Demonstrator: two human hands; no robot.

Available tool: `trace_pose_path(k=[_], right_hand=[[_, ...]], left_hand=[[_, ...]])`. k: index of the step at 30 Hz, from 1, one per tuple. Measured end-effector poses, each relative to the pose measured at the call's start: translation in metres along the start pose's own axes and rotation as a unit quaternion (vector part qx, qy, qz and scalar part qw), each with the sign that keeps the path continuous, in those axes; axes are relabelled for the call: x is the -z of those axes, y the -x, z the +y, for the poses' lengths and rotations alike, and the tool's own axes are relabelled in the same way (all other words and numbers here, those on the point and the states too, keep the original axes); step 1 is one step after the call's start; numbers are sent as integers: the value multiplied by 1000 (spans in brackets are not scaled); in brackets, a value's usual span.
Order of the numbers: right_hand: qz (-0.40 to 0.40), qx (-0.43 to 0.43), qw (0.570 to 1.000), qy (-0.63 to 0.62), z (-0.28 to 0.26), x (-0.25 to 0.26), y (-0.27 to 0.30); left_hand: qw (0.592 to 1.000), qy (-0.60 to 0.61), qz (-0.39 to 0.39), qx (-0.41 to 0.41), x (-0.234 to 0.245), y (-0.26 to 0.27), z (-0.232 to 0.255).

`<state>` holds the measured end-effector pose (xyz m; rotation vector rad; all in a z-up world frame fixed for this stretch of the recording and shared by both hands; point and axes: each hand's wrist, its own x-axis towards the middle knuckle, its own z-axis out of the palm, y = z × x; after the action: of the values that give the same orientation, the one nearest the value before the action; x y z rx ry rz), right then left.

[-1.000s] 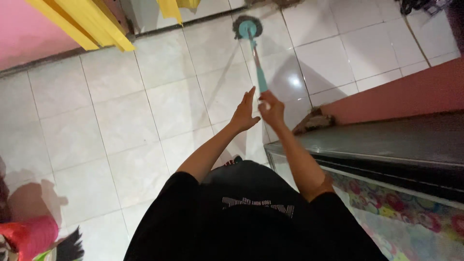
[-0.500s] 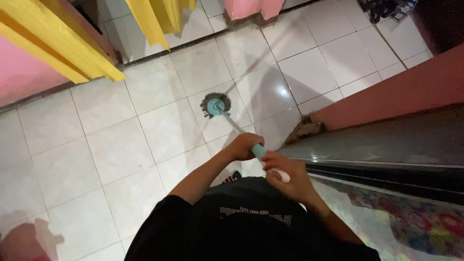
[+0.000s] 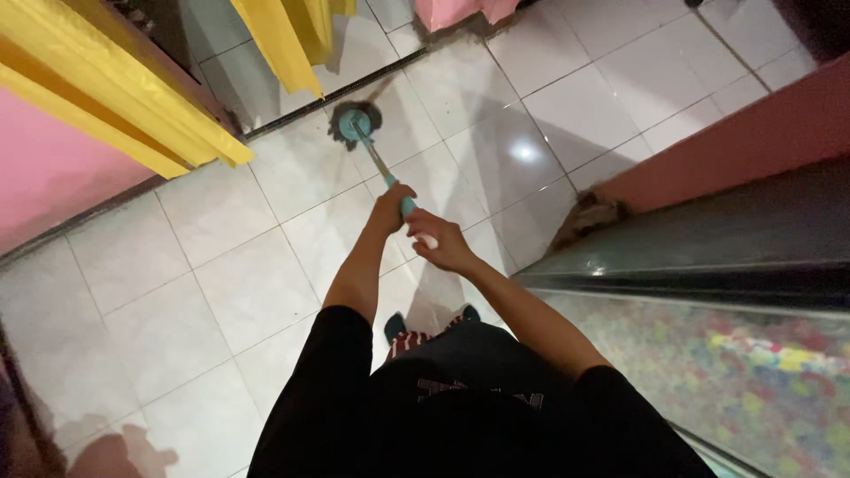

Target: The person mops a tiled floor using a spin mop. The person rinses and spins the mop head inside a bucket, then strokes the mop head across the floor tiles, navigating past a closed mirror door and around a room with yellow curtains.

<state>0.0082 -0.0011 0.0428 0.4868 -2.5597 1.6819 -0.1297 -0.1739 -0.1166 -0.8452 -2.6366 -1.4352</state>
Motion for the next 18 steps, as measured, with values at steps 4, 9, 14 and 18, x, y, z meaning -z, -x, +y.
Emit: trace_pose_path(k=[4, 9, 14, 18], right_hand=[[-10, 12, 1000, -5, -20, -45, -13], [-28, 6, 1000, 11, -55, -55, 11], [14, 17, 998, 59, -54, -47, 64], [67, -15, 997, 42, -47, -16, 127]], left_hand=[[985, 64, -41, 156, 42, 23, -16], [999, -50, -10, -1, 66, 59, 22], [998, -35, 56, -14, 18, 87, 53], [865, 449, 25, 223, -62, 96, 72]])
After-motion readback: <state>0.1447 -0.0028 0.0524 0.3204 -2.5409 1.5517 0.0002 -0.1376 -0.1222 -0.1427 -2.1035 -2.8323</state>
